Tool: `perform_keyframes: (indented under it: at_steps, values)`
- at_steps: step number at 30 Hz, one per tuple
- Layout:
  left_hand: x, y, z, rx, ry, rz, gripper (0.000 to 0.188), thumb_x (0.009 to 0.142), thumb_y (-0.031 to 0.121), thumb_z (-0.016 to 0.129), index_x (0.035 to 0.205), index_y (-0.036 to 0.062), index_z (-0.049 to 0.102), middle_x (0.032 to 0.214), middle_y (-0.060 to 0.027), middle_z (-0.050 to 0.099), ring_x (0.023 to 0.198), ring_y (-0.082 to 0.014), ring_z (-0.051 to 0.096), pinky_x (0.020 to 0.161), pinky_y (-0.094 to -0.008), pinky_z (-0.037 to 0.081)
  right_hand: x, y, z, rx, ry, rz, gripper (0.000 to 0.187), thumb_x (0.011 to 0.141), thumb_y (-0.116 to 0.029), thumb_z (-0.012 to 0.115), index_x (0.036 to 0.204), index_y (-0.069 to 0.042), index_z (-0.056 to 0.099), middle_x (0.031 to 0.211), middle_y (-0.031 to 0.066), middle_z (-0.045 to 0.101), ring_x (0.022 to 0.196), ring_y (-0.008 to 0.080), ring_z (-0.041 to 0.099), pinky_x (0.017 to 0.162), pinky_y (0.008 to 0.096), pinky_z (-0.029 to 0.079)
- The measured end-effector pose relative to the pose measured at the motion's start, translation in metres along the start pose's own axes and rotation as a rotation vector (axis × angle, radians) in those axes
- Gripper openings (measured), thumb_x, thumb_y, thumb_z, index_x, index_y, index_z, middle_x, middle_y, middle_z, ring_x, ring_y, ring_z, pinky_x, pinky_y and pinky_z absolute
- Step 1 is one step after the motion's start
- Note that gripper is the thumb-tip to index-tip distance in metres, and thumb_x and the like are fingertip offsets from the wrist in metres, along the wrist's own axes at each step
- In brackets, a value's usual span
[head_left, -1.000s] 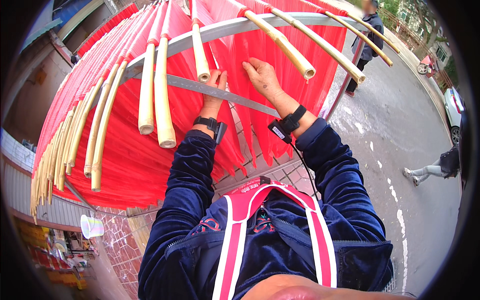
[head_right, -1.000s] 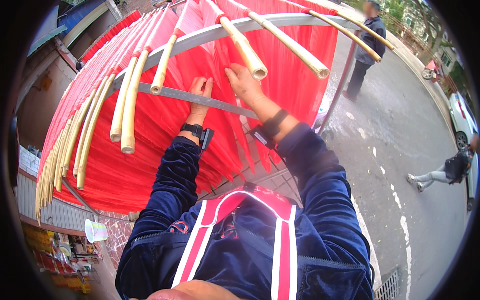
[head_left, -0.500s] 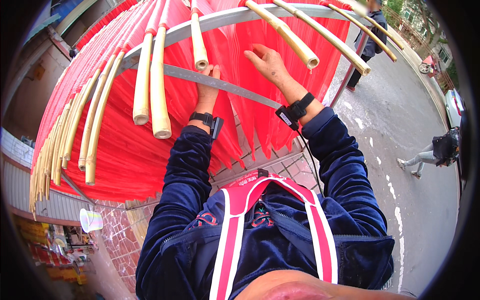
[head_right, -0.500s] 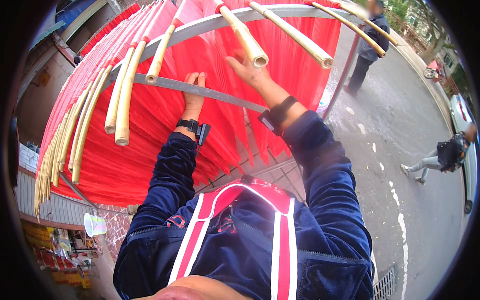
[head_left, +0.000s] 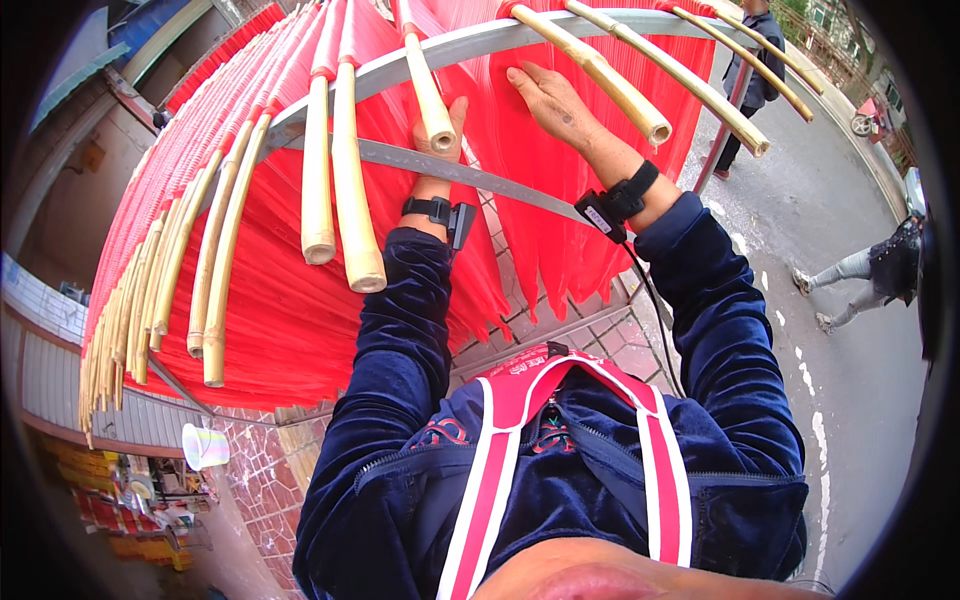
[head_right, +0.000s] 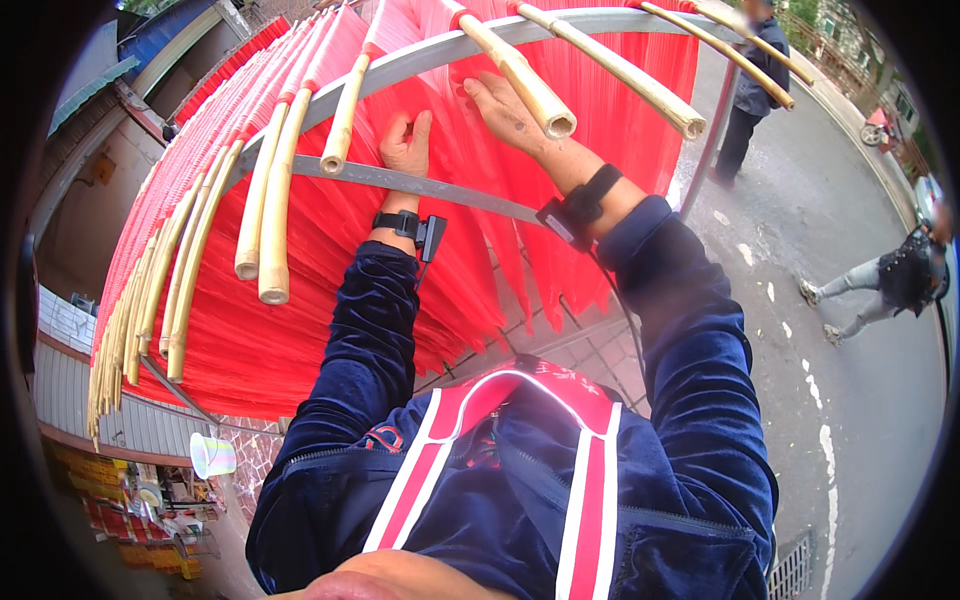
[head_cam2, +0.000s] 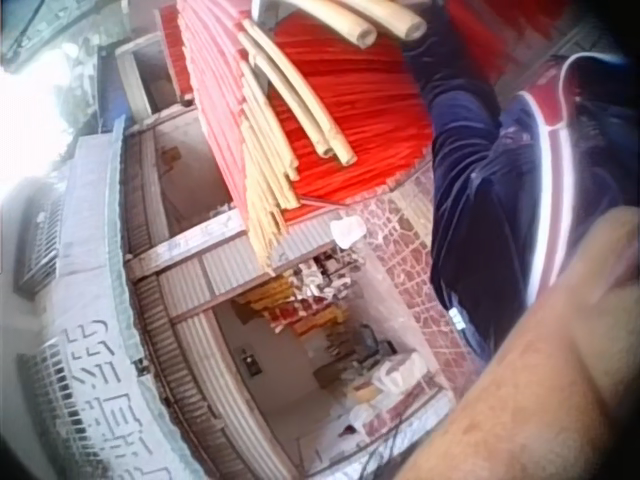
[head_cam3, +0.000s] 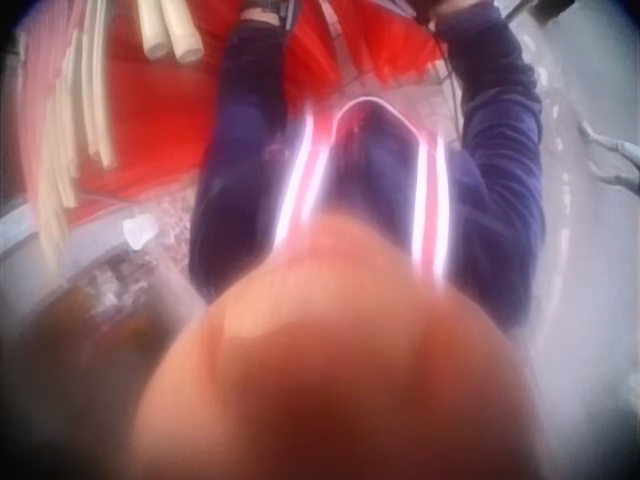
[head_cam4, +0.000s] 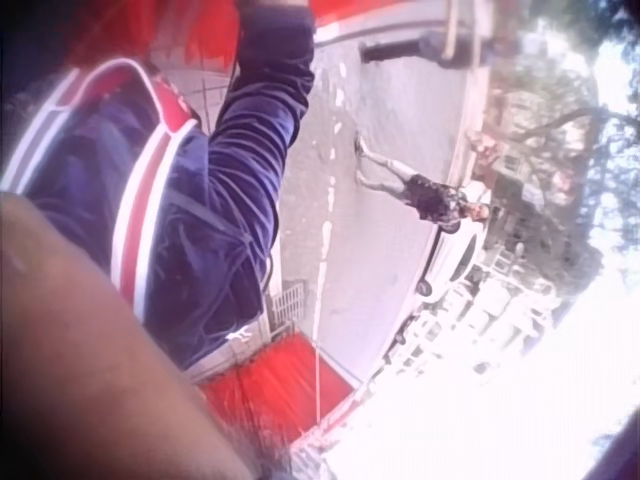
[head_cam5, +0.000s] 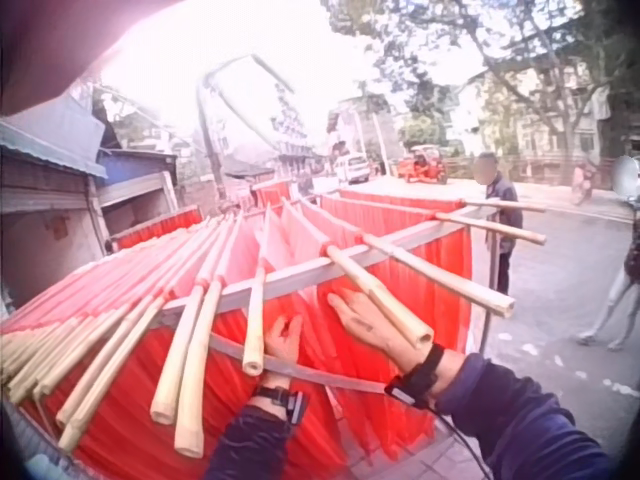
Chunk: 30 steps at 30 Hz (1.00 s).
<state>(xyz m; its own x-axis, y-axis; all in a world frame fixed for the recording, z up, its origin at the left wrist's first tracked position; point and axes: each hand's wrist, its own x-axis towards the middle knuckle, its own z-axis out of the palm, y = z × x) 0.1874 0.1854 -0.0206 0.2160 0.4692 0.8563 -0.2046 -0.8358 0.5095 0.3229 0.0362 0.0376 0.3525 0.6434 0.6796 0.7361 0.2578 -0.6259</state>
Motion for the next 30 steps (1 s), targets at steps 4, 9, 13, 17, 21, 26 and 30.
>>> perform_keyframes:
  at_steps: [4,9,13,17,21,26,30]
  values:
    - [0.004,0.003,0.001,0.002,0.100,0.064,0.035,0.093,0.014,0.066,0.069,0.0034,0.043,0.064,0.0025,0.033,0.062,-0.0066,0.032,0.052,-0.0256,0.030,-0.006,-0.001,-0.005,0.096,0.111,0.078,0.062,0.100,-0.044,0.047,0.130,0.011,0.050,0.115,0.0249,0.063,0.112,0.0296,0.059,0.095,0.0337,0.044]
    - [0.001,-0.006,-0.003,-0.107,0.165,0.081,0.029,0.094,0.013,0.064,0.072,0.0024,0.049,0.064,0.0032,0.036,0.063,-0.0055,0.032,0.052,-0.0244,0.030,-0.007,0.001,-0.016,0.089,0.087,0.134,0.059,0.100,-0.043,0.049,0.129,0.008,0.052,0.114,0.0201,0.064,0.111,0.0259,0.059,0.095,0.0331,0.044]
    - [0.006,-0.013,-0.009,-0.349,0.186,-0.016,0.028,0.095,0.013,0.063,0.073,0.0016,0.050,0.064,0.0028,0.040,0.062,-0.0054,0.035,0.052,-0.0247,0.032,-0.005,0.008,-0.012,0.109,0.123,0.139,0.047,0.100,-0.039,0.051,0.115,0.003,0.061,0.099,0.0135,0.067,0.094,0.0217,0.061,0.084,0.0326,0.047]
    - [-0.001,-0.015,-0.008,-0.072,0.171,0.083,0.025,0.094,0.011,0.064,0.075,0.0015,0.052,0.065,0.0024,0.041,0.061,-0.0053,0.037,0.052,-0.0249,0.033,-0.003,0.010,0.004,0.104,0.278,-0.047,0.039,0.099,-0.035,0.054,0.099,0.003,0.062,0.076,0.0148,0.061,0.070,0.0217,0.057,0.066,0.0340,0.047]
    - [-0.013,-0.022,-0.005,0.074,0.097,0.006,0.030,0.092,0.010,0.066,0.071,0.0026,0.047,0.063,0.0020,0.040,0.059,-0.0054,0.036,0.049,-0.0259,0.032,-0.009,0.012,0.014,-0.100,0.135,0.027,0.038,0.098,-0.033,0.055,0.095,0.004,0.061,0.067,0.0189,0.054,0.060,0.0245,0.054,0.058,0.0365,0.045]
    - [-0.018,-0.030,-0.001,0.162,0.032,0.017,0.035,0.092,0.012,0.066,0.068,0.0037,0.042,0.062,0.0016,0.040,0.058,-0.0059,0.036,0.048,-0.0278,0.031,-0.007,0.032,0.027,-0.045,0.143,-0.066,0.036,0.100,-0.031,0.052,0.093,0.004,0.059,0.066,0.0178,0.055,0.060,0.0233,0.051,0.058,0.0378,0.043]
    - [-0.019,-0.030,-0.003,0.197,0.080,0.061,0.033,0.094,0.014,0.063,0.070,0.0030,0.044,0.062,0.0014,0.042,0.060,-0.0060,0.038,0.050,-0.0275,0.034,-0.008,0.052,0.030,0.017,0.195,-0.049,0.035,0.100,-0.030,0.050,0.097,0.004,0.060,0.066,0.0147,0.055,0.061,0.0214,0.051,0.059,0.0373,0.042]
